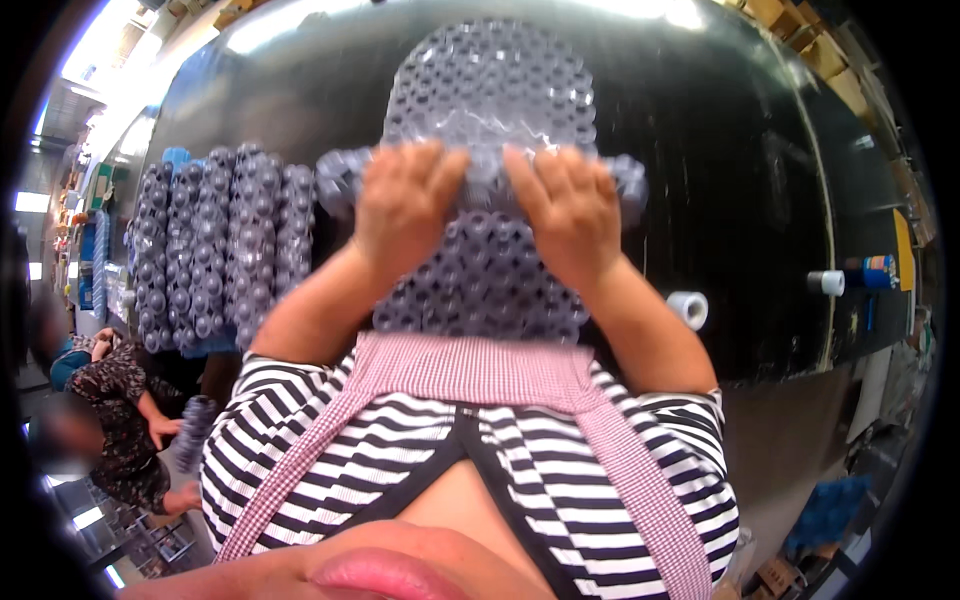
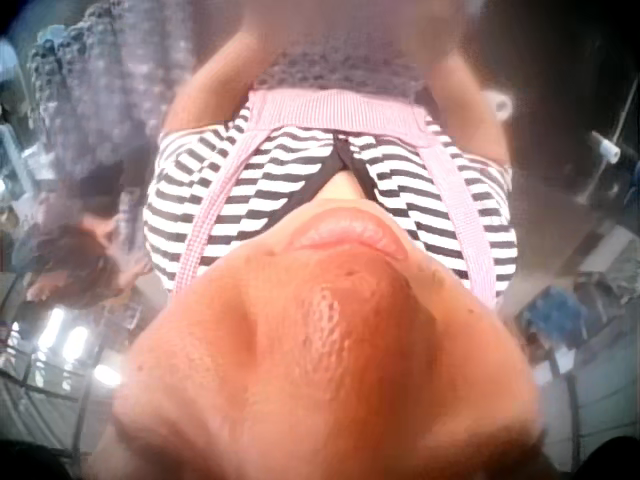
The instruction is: The person rolls up grey rubber mats by hand and secures each roll with a piece of clear adhesive tape before placing them into a box.
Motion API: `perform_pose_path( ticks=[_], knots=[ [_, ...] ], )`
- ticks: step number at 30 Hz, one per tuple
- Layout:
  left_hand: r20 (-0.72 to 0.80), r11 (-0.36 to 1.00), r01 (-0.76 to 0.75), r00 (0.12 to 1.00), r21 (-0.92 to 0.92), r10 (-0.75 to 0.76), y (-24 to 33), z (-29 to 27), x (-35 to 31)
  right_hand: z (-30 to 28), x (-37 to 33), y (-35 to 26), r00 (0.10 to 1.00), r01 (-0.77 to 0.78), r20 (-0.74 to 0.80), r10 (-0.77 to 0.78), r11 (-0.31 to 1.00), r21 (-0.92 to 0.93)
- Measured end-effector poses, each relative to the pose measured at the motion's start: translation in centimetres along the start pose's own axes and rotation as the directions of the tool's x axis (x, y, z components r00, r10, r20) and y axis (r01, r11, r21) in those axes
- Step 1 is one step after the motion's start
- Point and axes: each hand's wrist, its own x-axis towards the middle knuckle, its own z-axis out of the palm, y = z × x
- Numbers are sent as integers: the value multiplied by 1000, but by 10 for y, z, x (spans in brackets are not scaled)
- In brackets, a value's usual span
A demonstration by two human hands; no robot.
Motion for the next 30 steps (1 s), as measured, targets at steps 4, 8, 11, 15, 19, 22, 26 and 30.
perform_pose_path(
  ticks=[4,8,11,15,19,22,26,30],
  knots=[
    [384,956,174,920,-237,-72,60,-19,-92,-23,-91,-62,935,-182,342,96,957,228],
    [471,931,275,871,-238,-136,66,-15,-101,-22,-83,-65,914,-193,396,86,952,238],
    [393,933,221,915,-285,-96,68,-16,-97,-32,-84,-57,889,-255,444,108,923,287],
    [395,944,214,913,-252,-102,66,-13,-104,-68,-97,8,903,-429,234,360,769,474],
    [489,932,279,862,-232,-136,64,-7,-98,-120,-184,114,409,-907,364,837,417,59],
    [496,947,240,862,-215,-105,63,-5,-97,-145,-228,146,197,-943,633,748,322,-87],
    [456,957,219,883,-192,-110,69,-12,-96,-117,-243,140,150,-962,735,661,268,-46],
    [442,948,208,893,-240,-84,71,-5,-99,-89,-265,148,184,-917,670,720,371,-147]
  ],
)
